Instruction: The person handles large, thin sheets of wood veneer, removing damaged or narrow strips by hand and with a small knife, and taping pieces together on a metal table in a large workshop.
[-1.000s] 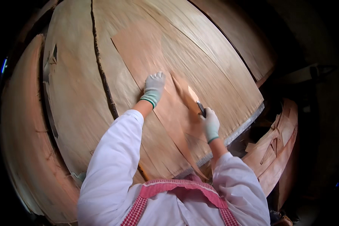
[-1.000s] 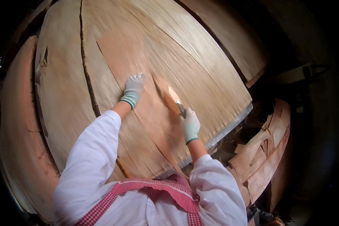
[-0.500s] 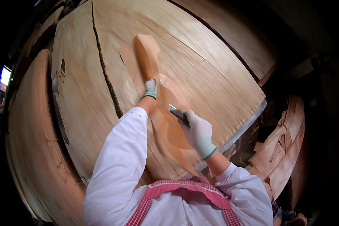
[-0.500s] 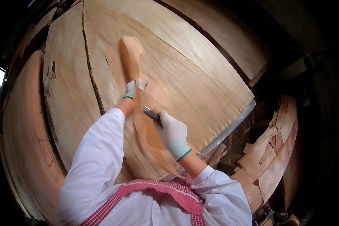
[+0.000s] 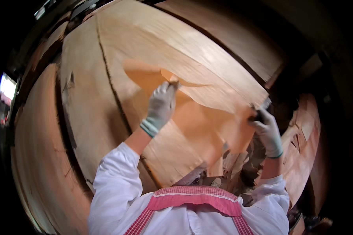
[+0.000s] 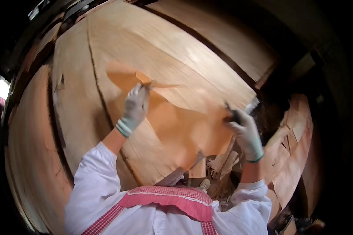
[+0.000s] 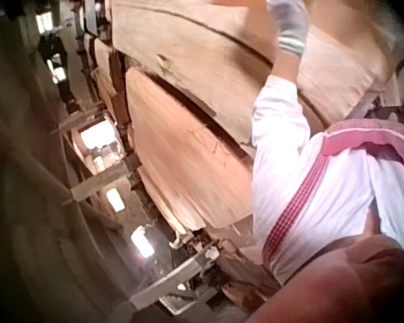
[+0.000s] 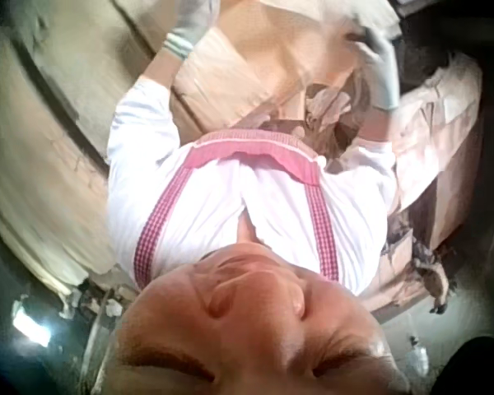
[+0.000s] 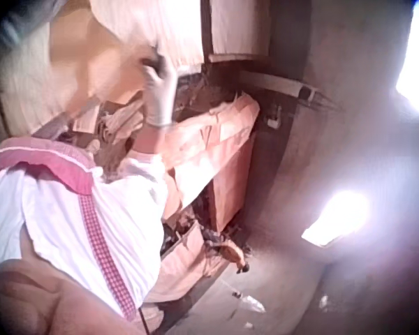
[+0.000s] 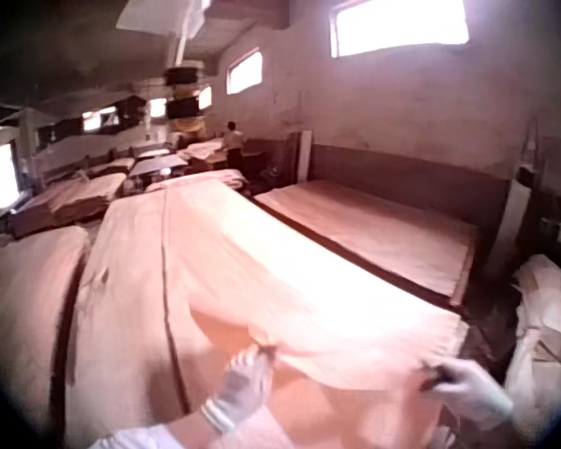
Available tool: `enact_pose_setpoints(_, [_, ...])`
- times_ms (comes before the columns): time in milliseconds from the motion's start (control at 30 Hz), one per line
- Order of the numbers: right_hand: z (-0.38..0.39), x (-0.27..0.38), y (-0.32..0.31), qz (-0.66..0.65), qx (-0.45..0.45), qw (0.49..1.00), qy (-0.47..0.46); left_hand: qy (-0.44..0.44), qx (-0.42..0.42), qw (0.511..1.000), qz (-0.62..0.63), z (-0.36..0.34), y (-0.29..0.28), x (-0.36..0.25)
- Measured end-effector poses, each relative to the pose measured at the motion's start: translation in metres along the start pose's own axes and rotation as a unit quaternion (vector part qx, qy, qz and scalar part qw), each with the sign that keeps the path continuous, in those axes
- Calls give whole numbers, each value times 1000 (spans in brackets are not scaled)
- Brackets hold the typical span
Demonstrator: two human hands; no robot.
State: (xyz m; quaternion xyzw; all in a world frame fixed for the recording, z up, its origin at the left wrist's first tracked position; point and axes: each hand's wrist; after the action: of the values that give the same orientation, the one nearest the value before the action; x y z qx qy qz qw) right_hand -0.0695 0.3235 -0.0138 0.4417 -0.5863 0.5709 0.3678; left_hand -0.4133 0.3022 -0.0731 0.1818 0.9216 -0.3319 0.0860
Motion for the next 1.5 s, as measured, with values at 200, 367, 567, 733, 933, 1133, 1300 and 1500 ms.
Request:
enact_pose_setpoints(200, [59, -32, -235, 8, -130, 986, 107, 112, -12, 950, 293, 18, 9, -165])
enact_pose_setpoints(367, [170, -87, -446, 45, -258, 954, 145, 91, 17, 940, 329, 37, 45, -268])
enact_pose_setpoints(567, [277, -160, -627, 115, -337, 908, 220, 4, 118, 951, 284, 100, 90, -360])
enact_pose_setpoints(733, [398, -258, -831, 472, -344, 796, 161, -36, 182, 940, 286, 166, 118, -401])
enact_pose_setpoints(933, [347, -296, -788, 585, -494, 633, 116, -131, 342, 909, 197, 264, 109, -392])
enact_pose_setpoints(1133, [260, -320, -566, 97, -426, 877, 198, -331, 255, 900, 126, 314, 161, -327])
enact_pose_setpoints(1300, [205, -300, -361, -9, -225, 935, 273, -606, 116, 731, 291, 245, 257, -306])
enact_pose_setpoints(1500, [181, -307, -226, 37, -15, 982, 185, -700, -40, 624, 345, 251, 306, -296])
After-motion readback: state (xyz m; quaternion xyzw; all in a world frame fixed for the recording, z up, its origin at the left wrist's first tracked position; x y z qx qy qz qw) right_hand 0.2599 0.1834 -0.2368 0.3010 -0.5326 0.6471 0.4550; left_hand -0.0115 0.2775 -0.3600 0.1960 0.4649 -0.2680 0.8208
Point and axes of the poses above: each hand's wrist, its own z-axis away from the middle knuckle, its own y-axis out of the palm, x = y × z, and after that the axes turned 14 degrees about -x, right-handed
